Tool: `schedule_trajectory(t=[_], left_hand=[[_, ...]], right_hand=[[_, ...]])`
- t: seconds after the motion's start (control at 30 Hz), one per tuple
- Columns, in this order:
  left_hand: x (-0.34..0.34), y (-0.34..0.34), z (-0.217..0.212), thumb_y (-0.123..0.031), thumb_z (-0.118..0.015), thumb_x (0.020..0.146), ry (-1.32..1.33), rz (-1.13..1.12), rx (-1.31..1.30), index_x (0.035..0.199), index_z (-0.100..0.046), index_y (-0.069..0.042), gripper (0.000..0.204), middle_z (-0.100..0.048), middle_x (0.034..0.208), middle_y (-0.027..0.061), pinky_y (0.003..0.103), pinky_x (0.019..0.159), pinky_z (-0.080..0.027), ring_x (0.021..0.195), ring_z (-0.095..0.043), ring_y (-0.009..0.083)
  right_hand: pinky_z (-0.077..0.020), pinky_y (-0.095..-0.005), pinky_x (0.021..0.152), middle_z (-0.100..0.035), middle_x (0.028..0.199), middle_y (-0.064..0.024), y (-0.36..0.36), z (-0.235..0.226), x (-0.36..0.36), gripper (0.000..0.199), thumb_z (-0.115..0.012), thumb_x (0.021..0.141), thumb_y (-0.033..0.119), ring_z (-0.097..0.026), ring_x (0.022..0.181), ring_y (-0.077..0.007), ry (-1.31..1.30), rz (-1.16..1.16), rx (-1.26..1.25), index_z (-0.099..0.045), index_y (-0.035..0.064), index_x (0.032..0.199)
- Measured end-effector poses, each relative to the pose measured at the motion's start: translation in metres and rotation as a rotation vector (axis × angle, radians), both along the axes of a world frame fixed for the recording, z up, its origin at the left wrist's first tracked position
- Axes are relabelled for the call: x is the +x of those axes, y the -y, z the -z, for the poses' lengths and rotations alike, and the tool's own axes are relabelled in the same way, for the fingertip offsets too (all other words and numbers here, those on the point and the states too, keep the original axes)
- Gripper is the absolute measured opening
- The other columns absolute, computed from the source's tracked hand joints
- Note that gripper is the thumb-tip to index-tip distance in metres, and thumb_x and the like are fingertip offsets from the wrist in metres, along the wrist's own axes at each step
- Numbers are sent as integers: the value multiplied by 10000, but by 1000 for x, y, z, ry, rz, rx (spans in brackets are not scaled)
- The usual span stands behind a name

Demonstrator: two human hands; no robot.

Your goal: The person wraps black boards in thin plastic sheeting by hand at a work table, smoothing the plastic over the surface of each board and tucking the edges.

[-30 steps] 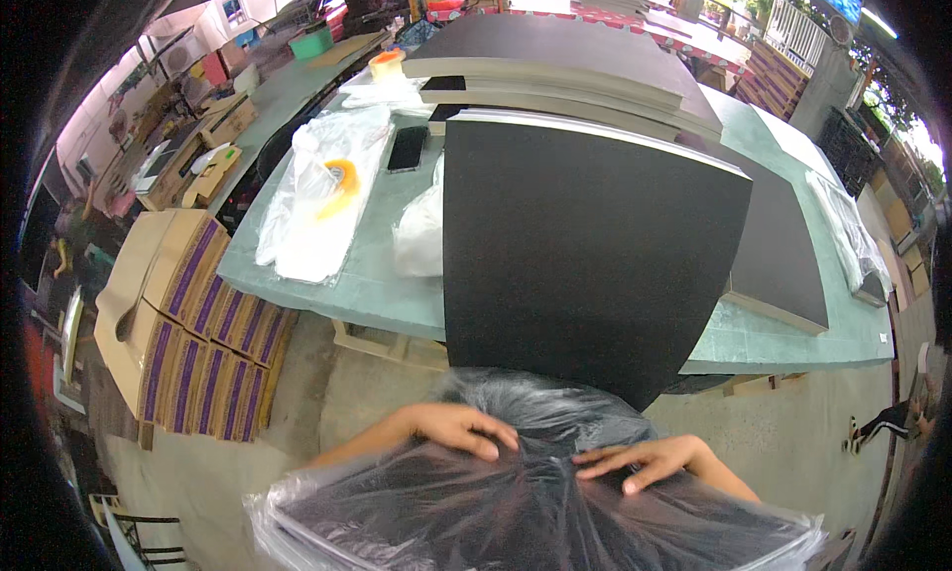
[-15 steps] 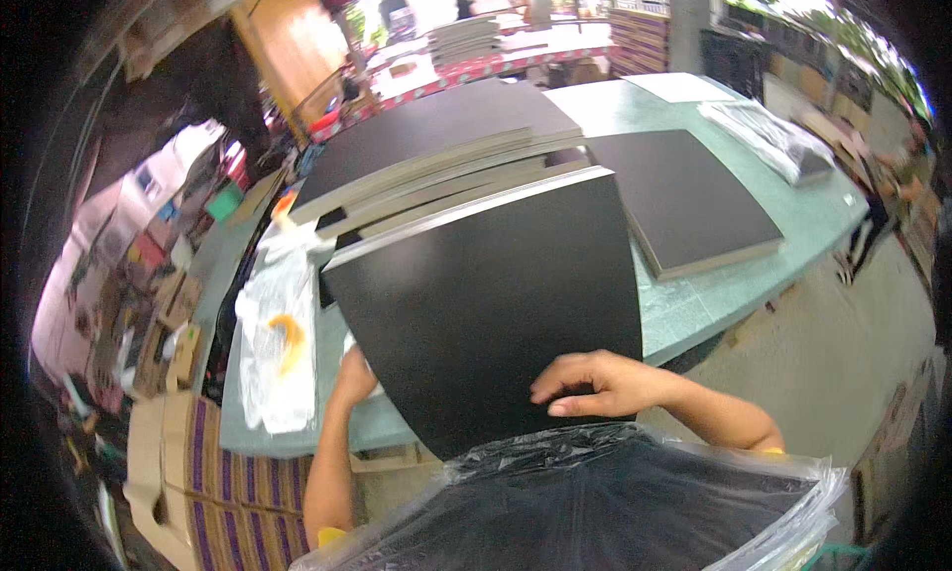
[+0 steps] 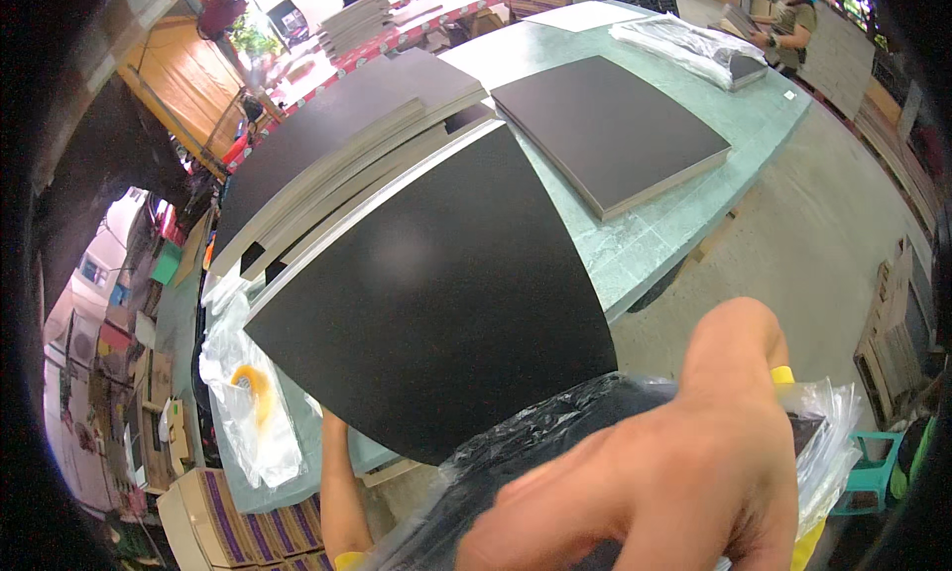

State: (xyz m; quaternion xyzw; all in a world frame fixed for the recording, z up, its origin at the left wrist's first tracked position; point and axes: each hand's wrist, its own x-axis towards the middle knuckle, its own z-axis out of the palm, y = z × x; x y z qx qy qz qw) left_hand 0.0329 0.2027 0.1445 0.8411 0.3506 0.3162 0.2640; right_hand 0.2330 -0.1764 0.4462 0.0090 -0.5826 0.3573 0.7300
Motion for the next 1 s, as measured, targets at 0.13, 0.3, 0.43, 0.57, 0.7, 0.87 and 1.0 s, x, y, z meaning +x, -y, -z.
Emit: schedule_trajectory(t=[0.13,0.3,0.43,0.57,0.7,0.87,1.0], left_hand=[[4,-15,-6,-269,-581,766,14,7,-3,1056,-516,38,427,-581,973,158,350,769,-436,877,-565,249],[-14,-25,-21,-275,-579,768,62,-42,-27,1068,-509,37,438,-575,990,153,349,776,-433,890,-560,250],[-11,-40,-32,-280,-577,771,107,-24,-49,1077,-502,36,446,-570,1004,150,349,781,-431,901,-556,251],[-9,-47,-51,-284,-576,773,188,-11,-87,1087,-496,34,455,-565,1018,146,349,786,-429,911,-552,252],[-6,-60,-72,-289,-574,775,313,18,-177,1097,-489,33,464,-559,1032,143,348,791,-428,921,-548,253],[9,-56,-104,-295,-572,777,723,97,-276,1109,-481,32,474,-553,1050,138,348,797,-425,934,-543,254],[1,-55,-146,-306,-552,794,584,336,-295,1185,-406,20,530,-471,1160,135,333,882,-370,1042,-474,255]], right_hand=[[-444,-280,672,-557,880,-146,-10,-1,17,266,-601,772,181,-550,775,-214,225,-18,-99,-584,-49,903],[-431,-301,673,-526,852,-117,-23,13,31,172,-550,811,132,-526,770,-202,476,-231,-387,-552,-32,862],[-437,-232,635,-601,836,-88,-24,15,20,168,-542,815,85,-543,739,-111,478,-336,-527,-572,-40,924],[-433,-234,617,-599,816,-81,-22,13,21,160,-540,824,100,-543,720,-110,597,-334,-556,-581,-32,905],[-435,-249,604,-590,795,-85,-24,28,14,144,-545,820,102,-546,705,-119,679,-383,-557,-586,-22,880],[-443,-264,589,-580,769,-98,-22,36,15,141,-552,814,110,-560,677,-159,726,-327,-467,-590,-19,856],[-415,-263,520,-556,709,-87,-16,50,11,109,-564,784,87,-540,619,-158,633,-201,-421,-597,-15,807]])
